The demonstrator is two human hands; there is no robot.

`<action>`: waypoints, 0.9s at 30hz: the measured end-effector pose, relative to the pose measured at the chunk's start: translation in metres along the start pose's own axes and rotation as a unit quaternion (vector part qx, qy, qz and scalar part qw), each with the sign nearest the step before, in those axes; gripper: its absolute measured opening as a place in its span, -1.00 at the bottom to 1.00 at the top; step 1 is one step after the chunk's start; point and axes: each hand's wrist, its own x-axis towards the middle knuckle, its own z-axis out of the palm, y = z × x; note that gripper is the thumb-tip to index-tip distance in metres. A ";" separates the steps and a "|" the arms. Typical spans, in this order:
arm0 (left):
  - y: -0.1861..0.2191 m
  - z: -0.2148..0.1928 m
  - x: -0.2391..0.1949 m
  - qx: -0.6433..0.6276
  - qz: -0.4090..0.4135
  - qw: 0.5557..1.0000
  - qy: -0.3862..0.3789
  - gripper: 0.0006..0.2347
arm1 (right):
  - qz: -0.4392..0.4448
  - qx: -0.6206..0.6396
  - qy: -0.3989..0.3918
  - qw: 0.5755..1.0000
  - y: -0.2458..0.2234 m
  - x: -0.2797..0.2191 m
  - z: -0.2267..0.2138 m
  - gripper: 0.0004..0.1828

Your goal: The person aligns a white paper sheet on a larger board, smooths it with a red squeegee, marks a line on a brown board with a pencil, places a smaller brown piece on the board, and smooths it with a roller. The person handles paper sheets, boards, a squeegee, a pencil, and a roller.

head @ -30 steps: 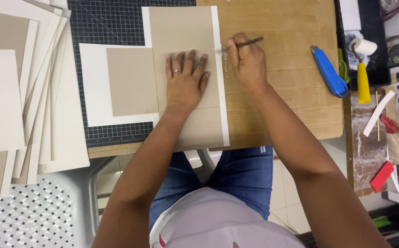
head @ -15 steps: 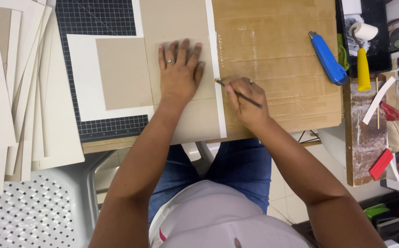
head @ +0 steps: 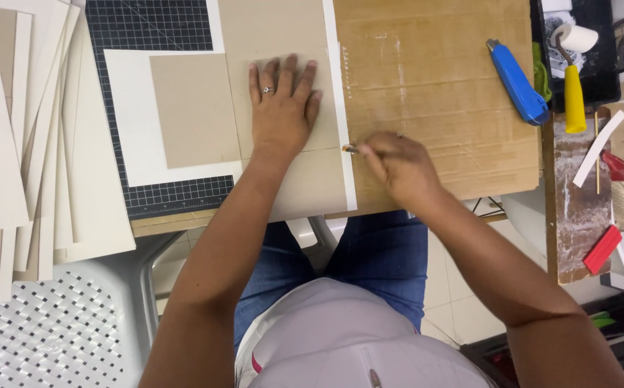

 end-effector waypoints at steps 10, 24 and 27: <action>0.001 -0.002 0.000 -0.012 0.001 1.000 0.015 -0.61 | 0.229 0.060 -0.107 0.966 0.003 0.078 -0.021 -0.79; 0.000 -0.004 0.000 -0.018 -0.001 1.000 0.018 -0.62 | 0.165 0.055 -0.137 0.975 0.004 0.076 -0.016 -0.80; 0.002 -0.006 -0.001 -0.022 0.003 1.000 0.001 -0.62 | 0.254 0.077 -0.132 0.955 0.006 0.079 -0.015 -0.75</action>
